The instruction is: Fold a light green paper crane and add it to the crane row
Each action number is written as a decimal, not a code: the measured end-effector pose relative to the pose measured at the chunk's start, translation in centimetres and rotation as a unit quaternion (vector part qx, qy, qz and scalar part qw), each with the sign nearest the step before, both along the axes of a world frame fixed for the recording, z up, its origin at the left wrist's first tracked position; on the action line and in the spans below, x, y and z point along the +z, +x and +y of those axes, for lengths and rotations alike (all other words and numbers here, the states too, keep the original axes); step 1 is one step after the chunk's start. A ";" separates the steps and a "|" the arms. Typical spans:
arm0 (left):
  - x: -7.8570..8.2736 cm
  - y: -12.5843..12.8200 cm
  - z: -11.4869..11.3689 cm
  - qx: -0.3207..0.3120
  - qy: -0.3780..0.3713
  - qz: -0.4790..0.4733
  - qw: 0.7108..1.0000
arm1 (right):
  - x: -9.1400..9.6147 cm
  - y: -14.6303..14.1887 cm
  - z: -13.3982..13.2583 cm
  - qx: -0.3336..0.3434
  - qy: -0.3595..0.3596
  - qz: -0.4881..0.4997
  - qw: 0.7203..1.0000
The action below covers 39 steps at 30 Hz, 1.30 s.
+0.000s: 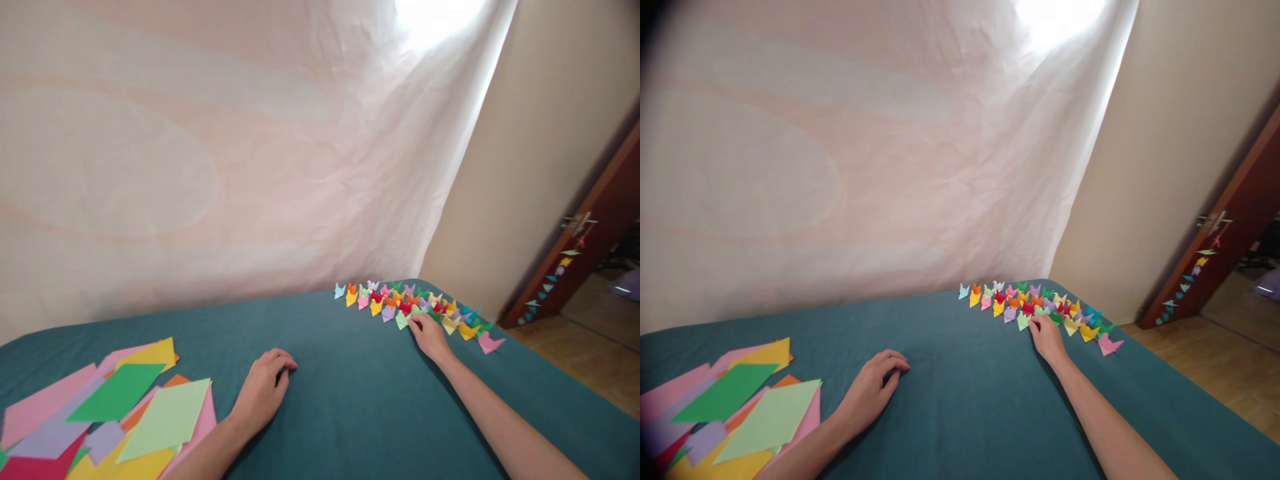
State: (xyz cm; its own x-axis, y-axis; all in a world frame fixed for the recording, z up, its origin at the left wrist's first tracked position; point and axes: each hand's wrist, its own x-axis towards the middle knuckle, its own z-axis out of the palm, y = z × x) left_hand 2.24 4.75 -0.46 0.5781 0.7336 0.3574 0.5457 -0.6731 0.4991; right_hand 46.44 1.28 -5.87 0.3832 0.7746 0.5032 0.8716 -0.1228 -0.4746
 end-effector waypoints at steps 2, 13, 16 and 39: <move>0.0 0.0 0.0 -0.003 -0.001 0.000 1.000 | 0.0 0.0 0.0 -0.001 -0.001 -0.002 1.000; 0.0 -0.1 0.0 -0.006 -0.001 0.000 1.000 | 0.1 -0.3 0.0 -0.006 0.024 0.009 1.000; -0.1 -0.1 0.0 -0.003 -0.001 0.001 1.000 | 0.5 -0.6 -0.3 -0.022 0.050 0.019 0.998; -0.2 -0.1 -0.4 0.017 -0.008 -0.010 1.000 | 7.4 -27.4 -3.1 0.463 -0.100 0.003 0.880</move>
